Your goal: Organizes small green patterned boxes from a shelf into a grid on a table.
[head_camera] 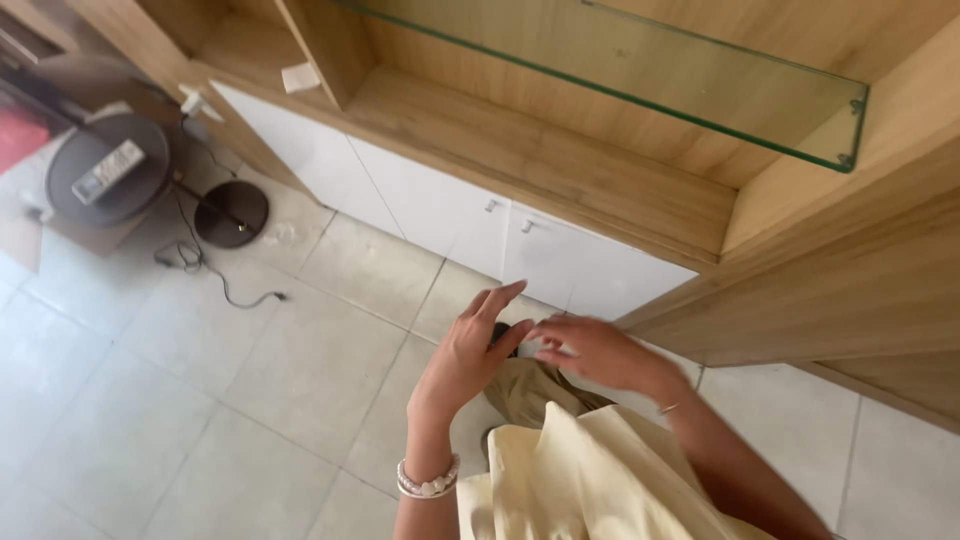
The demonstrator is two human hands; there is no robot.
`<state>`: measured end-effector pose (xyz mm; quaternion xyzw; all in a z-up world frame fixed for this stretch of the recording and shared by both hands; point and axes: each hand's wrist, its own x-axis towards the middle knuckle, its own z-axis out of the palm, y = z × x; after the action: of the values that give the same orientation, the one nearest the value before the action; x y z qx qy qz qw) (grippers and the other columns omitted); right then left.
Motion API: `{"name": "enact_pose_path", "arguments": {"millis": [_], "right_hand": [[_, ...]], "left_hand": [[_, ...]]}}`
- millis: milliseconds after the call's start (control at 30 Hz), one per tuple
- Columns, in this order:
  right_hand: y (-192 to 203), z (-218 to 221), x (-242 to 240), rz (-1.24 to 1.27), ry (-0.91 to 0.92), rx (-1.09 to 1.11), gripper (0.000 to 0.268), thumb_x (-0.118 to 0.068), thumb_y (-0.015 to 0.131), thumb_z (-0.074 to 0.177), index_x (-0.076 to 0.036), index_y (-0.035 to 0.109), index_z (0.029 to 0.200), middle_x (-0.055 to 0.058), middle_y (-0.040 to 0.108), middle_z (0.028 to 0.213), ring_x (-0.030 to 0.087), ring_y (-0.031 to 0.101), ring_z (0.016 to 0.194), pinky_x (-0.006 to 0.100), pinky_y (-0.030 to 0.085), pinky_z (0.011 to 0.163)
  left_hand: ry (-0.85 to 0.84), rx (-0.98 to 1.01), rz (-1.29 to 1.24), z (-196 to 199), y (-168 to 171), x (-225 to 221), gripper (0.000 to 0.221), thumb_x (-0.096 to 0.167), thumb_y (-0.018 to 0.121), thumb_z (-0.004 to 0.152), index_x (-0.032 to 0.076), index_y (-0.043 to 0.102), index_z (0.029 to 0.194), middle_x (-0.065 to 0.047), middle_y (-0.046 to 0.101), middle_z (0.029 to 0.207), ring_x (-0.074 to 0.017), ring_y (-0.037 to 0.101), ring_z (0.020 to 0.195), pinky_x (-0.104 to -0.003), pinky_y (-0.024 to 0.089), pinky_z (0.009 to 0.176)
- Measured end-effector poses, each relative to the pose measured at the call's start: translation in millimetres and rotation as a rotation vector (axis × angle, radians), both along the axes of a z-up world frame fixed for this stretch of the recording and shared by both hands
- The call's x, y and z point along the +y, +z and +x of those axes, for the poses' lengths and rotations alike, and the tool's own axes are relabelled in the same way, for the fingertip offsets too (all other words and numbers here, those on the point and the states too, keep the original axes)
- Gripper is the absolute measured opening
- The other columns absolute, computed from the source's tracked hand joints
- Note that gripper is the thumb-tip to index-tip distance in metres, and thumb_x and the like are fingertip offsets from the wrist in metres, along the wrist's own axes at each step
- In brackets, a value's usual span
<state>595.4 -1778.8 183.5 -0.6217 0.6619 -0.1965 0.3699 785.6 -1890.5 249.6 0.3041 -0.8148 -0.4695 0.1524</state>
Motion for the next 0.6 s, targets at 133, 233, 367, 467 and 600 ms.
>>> {"name": "enact_pose_path", "arguments": {"millis": [133,233,367,467,600], "right_hand": [[87.8,-29.9,-65.5,-0.345,-0.059,0.112,0.034,-0.026,0.066,0.095,-0.011,0.069,0.125,0.008,0.07,0.115,0.028,0.068,0.102,0.038,0.054,0.088],[137.0,-49.4,-114.1,-0.582,-0.195,0.222,0.033,-0.024,0.067,0.096,-0.01,0.069,0.125,0.007,0.069,0.118,0.027,0.068,0.105,0.037,0.055,0.087],[167.6,-62.9,-168.8,-0.782,-0.36,0.248,0.029,-0.015,0.07,0.097,-0.008,0.069,0.126,0.008,0.068,0.121,0.026,0.069,0.11,0.036,0.056,0.09],[191.0,-73.9,-202.6,-0.95,-0.375,0.183,0.028,-0.006,0.073,0.095,-0.004,0.068,0.123,0.009,0.069,0.122,0.023,0.07,0.11,0.035,0.058,0.091],[224.8,-88.4,-239.2,-1.18,-0.508,0.137,0.022,0.01,0.066,0.099,0.002,0.062,0.12,0.012,0.063,0.124,0.018,0.068,0.111,0.028,0.061,0.093]], "left_hand": [[-0.138,0.249,-0.099,-18.1,45.1,-72.2,0.045,0.019,0.067,0.097,0.005,0.057,0.139,-0.016,0.066,0.13,-0.0362,0.064,0.111,-0.04,0.053,0.092],[-0.126,0.409,-0.256,-37.0,67.1,-123.3,0.043,0.015,0.067,0.099,0.003,0.056,0.14,-0.017,0.06,0.139,-0.0368,0.061,0.127,-0.04,0.052,0.103],[-0.103,0.423,-0.297,-61.1,96.9,-185.4,0.042,0.012,0.068,0.098,0.002,0.057,0.138,-0.018,0.059,0.141,-0.0365,0.061,0.128,-0.041,0.051,0.104],[-0.14,0.467,-0.382,-78.0,120.3,-233.3,0.044,0.01,0.071,0.097,0.0,0.058,0.138,-0.019,0.058,0.142,-0.0368,0.06,0.13,-0.043,0.051,0.105],[-0.103,0.616,-0.594,-104.5,143.2,-289.0,0.041,0.007,0.073,0.102,0.002,0.057,0.14,-0.016,0.057,0.144,-0.0305,0.061,0.133,-0.039,0.054,0.109]]}}
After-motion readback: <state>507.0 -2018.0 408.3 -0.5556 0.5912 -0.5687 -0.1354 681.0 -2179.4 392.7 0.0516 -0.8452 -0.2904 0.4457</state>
